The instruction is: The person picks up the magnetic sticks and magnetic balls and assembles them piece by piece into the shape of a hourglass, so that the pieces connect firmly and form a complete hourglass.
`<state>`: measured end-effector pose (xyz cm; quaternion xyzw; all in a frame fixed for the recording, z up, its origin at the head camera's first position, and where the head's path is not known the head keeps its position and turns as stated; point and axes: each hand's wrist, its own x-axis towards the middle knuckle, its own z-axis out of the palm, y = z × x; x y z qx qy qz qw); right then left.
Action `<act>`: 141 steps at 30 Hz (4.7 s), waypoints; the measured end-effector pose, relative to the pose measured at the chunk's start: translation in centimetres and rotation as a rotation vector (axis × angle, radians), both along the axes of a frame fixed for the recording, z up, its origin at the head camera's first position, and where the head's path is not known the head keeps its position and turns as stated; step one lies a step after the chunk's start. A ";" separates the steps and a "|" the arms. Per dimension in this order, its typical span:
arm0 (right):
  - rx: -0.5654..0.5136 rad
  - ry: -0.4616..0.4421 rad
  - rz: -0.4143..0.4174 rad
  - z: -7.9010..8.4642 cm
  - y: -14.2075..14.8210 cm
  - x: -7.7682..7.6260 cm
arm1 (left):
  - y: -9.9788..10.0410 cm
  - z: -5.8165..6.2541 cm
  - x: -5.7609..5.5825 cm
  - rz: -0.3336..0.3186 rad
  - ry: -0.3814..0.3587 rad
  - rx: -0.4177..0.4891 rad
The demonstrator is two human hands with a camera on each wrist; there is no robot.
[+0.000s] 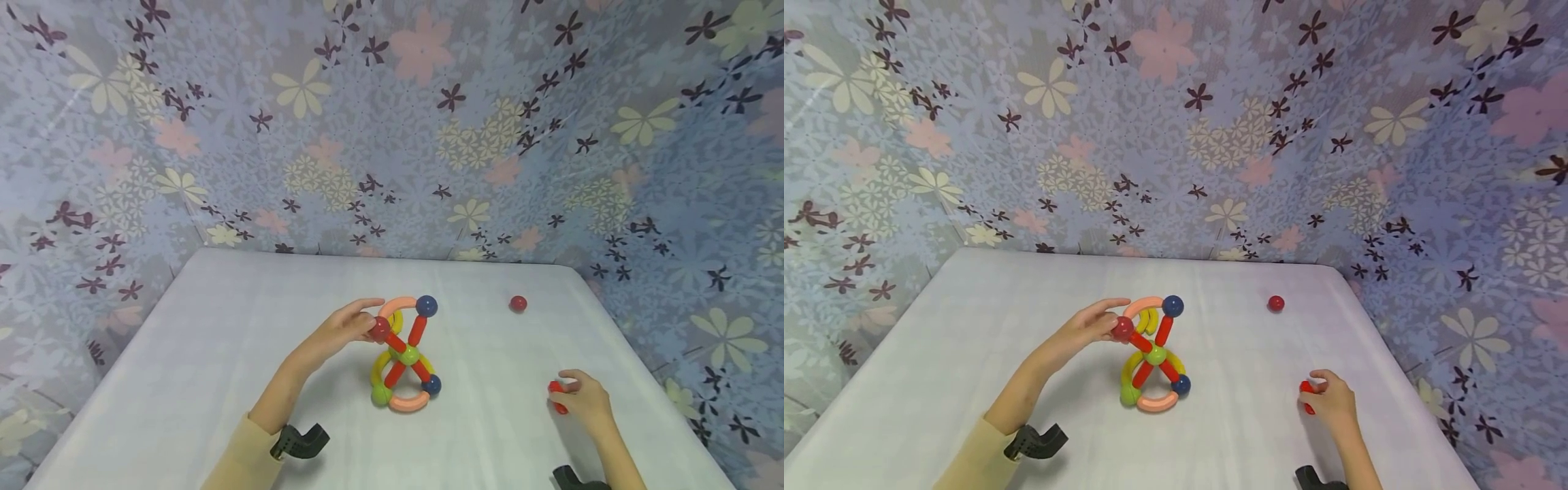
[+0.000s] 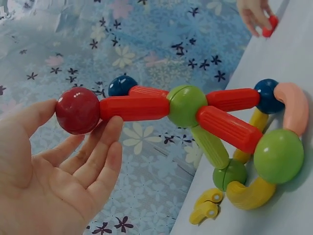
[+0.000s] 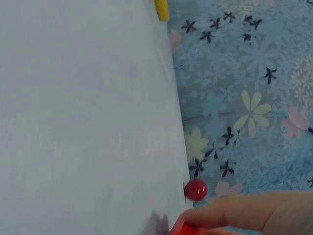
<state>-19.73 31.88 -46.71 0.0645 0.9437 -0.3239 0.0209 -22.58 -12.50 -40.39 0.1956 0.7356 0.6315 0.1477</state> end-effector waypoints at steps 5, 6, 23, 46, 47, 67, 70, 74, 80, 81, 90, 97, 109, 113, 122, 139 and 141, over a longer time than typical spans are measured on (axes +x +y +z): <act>-0.187 0.082 0.013 1.2 -3.6 0.0 | 0.1 -0.1 1.0 0.002 -0.019 0.034; -0.234 0.109 0.014 1.7 -4.7 0.0 | 0.2 -0.1 1.2 0.014 -0.020 0.032; -0.753 0.320 0.177 5.1 -19.3 -0.1 | 1.2 -1.0 1.9 0.153 -0.009 0.010; -0.752 0.440 0.312 3.1 -20.3 -0.2 | 2.3 -1.7 0.7 0.317 -0.120 0.038; -0.751 0.443 0.317 3.2 -20.3 -0.2 | 2.5 -1.7 0.5 0.323 -0.128 0.038; -0.706 0.433 0.402 3.3 -20.0 -0.8 | 2.6 -2.3 -0.2 0.183 -0.102 0.082; -0.705 0.508 0.396 3.2 -18.9 -1.3 | 2.5 -2.6 -0.3 0.160 -0.094 0.097; -0.701 0.638 0.252 2.6 -16.2 -3.9 | 2.1 -2.9 -0.3 0.123 -0.065 0.107; -0.555 0.583 -0.082 0.5 -10.6 -9.6 | 1.6 -3.8 -0.8 0.070 -0.048 0.119; -0.514 0.555 -0.112 0.1 -9.7 -10.5 | 1.5 -3.9 -1.0 0.062 -0.042 0.123; -0.335 0.454 -0.119 -2.7 -5.4 -14.8 | 0.8 -4.2 -1.8 0.028 0.025 0.125; -0.245 0.436 -0.147 -3.1 -3.8 -16.0 | 0.9 -4.0 -1.8 0.017 0.049 0.127; -0.367 0.277 -0.178 -0.4 -6.3 -13.2 | 0.7 -3.7 -1.7 0.009 0.063 0.124; -0.520 0.283 -0.070 2.7 -9.7 -9.8 | 0.8 -3.6 -1.7 0.012 0.070 0.118; -0.650 0.390 0.330 7.4 -15.9 -2.9 | 0.8 -3.9 -1.7 0.020 0.069 0.133; -0.620 0.398 0.459 6.7 -18.4 -1.5 | 0.8 -3.7 -1.5 0.021 0.069 0.114; -0.609 0.418 0.476 6.6 -18.3 -1.3 | 0.8 -3.7 -1.6 0.026 0.070 0.109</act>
